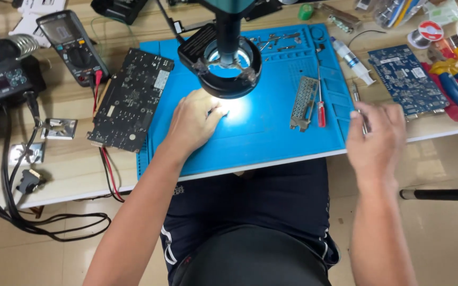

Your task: Inspecting and adjusting a graphics card PCB using pliers, a screwdriver, and a digital microscope on a repair bench.

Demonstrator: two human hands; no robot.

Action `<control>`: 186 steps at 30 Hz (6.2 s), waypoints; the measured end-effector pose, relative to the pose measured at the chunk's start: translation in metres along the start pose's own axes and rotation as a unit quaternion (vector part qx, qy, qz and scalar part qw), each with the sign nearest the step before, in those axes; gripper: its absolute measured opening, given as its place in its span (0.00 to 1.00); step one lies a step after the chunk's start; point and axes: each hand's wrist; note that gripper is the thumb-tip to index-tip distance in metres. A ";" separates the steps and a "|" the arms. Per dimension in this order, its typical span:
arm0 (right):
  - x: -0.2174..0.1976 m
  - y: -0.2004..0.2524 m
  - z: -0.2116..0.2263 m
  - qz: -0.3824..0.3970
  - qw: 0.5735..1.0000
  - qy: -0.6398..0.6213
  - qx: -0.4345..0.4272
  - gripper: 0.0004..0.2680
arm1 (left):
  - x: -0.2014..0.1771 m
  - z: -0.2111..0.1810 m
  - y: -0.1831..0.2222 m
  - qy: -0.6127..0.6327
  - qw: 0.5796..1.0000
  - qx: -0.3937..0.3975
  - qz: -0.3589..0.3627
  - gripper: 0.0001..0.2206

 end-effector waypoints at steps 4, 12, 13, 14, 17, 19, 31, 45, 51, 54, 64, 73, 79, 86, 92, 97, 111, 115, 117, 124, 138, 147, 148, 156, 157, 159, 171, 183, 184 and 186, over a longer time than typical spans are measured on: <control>0.000 0.004 -0.023 0.110 0.993 -0.002 0.031 0.10 | -0.006 -0.002 0.003 0.038 0.999 -0.018 0.014 0.12; 0.012 -0.001 -0.037 0.140 0.987 0.026 0.068 0.06 | -0.008 -0.002 0.010 0.027 1.000 -0.001 0.015 0.03; 0.012 -0.003 -0.036 0.148 0.985 0.027 0.085 0.08 | -0.008 -0.002 0.010 0.025 1.000 0.003 0.008 0.02; 0.013 -0.005 -0.034 0.155 0.982 0.028 0.101 0.11 | -0.008 -0.003 0.011 0.023 1.000 0.005 0.000 0.05; 0.010 -0.010 -0.035 0.185 0.974 0.011 0.128 0.06 | -0.007 -0.006 0.011 0.022 1.000 -0.011 0.000 0.07; 0.004 -0.018 -0.029 0.200 0.967 0.001 0.156 0.05 | -0.006 -0.005 0.007 0.017 0.999 -0.031 0.012 0.06; -0.005 -0.059 -0.011 0.322 0.893 0.001 0.314 0.08 | 0.006 -0.002 0.004 -0.034 0.998 -0.029 -0.044 0.08; 0.018 -0.001 -0.023 0.116 0.973 0.016 0.200 0.04 | 0.020 0.004 0.003 -0.041 0.997 -0.041 -0.048 0.21; 0.024 0.007 -0.028 0.097 0.980 0.034 0.171 0.03 | 0.026 -0.004 -0.006 -0.088 0.992 -0.043 -0.083 0.24; 0.024 0.005 -0.026 0.095 0.979 0.029 0.176 0.03 | 0.025 -0.003 -0.008 -0.072 0.992 -0.075 -0.072 0.29; 0.025 0.009 -0.028 0.067 0.987 0.017 0.148 0.01 | 0.018 -0.008 -0.004 -0.053 0.992 -0.095 -0.070 0.15; 0.024 0.011 -0.029 0.060 0.989 0.020 0.131 0.01 | 0.003 -0.012 0.002 0.040 0.990 -0.130 -0.045 0.13; 0.020 0.007 -0.027 0.070 0.986 0.014 0.152 0.02 | -0.040 -0.078 0.051 0.060 0.988 -0.016 -0.138 0.08; 0.017 0.004 -0.022 0.091 0.979 0.018 0.179 0.04 | -0.083 -0.124 0.009 0.027 0.969 0.047 -0.241 0.23; 0.023 0.008 -0.029 0.077 0.984 0.022 0.157 0.02 | -0.077 -0.126 -0.035 -0.006 0.980 0.015 -0.199 0.26; 0.023 0.008 -0.028 0.075 0.985 0.018 0.154 0.02 | -0.071 -0.117 -0.044 0.051 0.982 0.020 -0.183 0.21; 0.024 0.009 -0.029 0.060 0.987 0.017 0.148 0.02 | -0.072 -0.117 -0.047 0.060 0.977 -0.008 -0.205 0.19; 0.022 0.008 -0.026 0.066 0.985 0.016 0.158 0.02 | -0.074 -0.119 -0.046 0.070 0.976 0.003 -0.205 0.15; 0.023 0.008 -0.026 0.067 0.985 0.014 0.159 0.01 | -0.076 -0.121 -0.046 0.077 0.976 0.002 -0.202 0.14; 0.026 0.011 -0.030 0.058 0.988 0.017 0.143 0.01 | -0.080 -0.125 -0.045 0.084 0.979 -0.020 -0.186 0.15; 0.022 0.008 -0.026 0.061 0.987 0.019 0.147 0.01 | -0.077 -0.120 -0.046 0.062 0.979 -0.012 -0.195 0.13; 0.017 0.000 -0.025 0.079 0.986 0.024 0.142 0.02 | -0.102 -0.129 -0.039 0.187 0.978 -0.036 -0.089 0.26; 0.013 -0.004 -0.022 0.100 0.984 0.019 0.149 0.04 | -0.101 -0.121 -0.044 0.324 0.943 -0.038 -0.074 0.23; -0.020 -0.051 0.005 0.235 0.943 0.009 0.237 0.10 | -0.121 -0.113 -0.073 0.624 0.771 -0.121 -0.030 0.19; -0.025 -0.058 0.009 0.266 0.927 0.002 0.265 0.12 | -0.123 -0.115 -0.076 0.618 0.773 -0.140 -0.025 0.18; -0.032 -0.070 0.017 0.296 0.908 -0.003 0.296 0.14 | -0.124 -0.117 -0.079 0.613 0.774 -0.159 -0.017 0.18; -0.060 -0.195 0.186 0.041 0.918 -0.393 0.021 0.35 | -0.112 -0.104 -0.092 0.596 0.783 -0.180 -0.013 0.22; -0.031 -0.234 0.208 -0.075 0.917 -0.392 0.017 0.24 | -0.109 -0.110 -0.089 0.634 0.769 -0.075 0.001 0.18; -0.032 -0.235 0.209 -0.079 0.915 -0.395 0.015 0.23 | -0.107 -0.108 -0.090 0.625 0.779 -0.047 0.001 0.19; -0.032 -0.235 0.210 -0.083 0.913 -0.399 0.013 0.22 | -0.102 -0.103 -0.092 0.614 0.789 -0.019 -0.001 0.20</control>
Point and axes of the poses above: each hand's wrist, its own y-axis away from the middle knuckle, its own x-axis out of the palm, z = x × y, and after that the axes turned 9 degrees about -x, right-handed
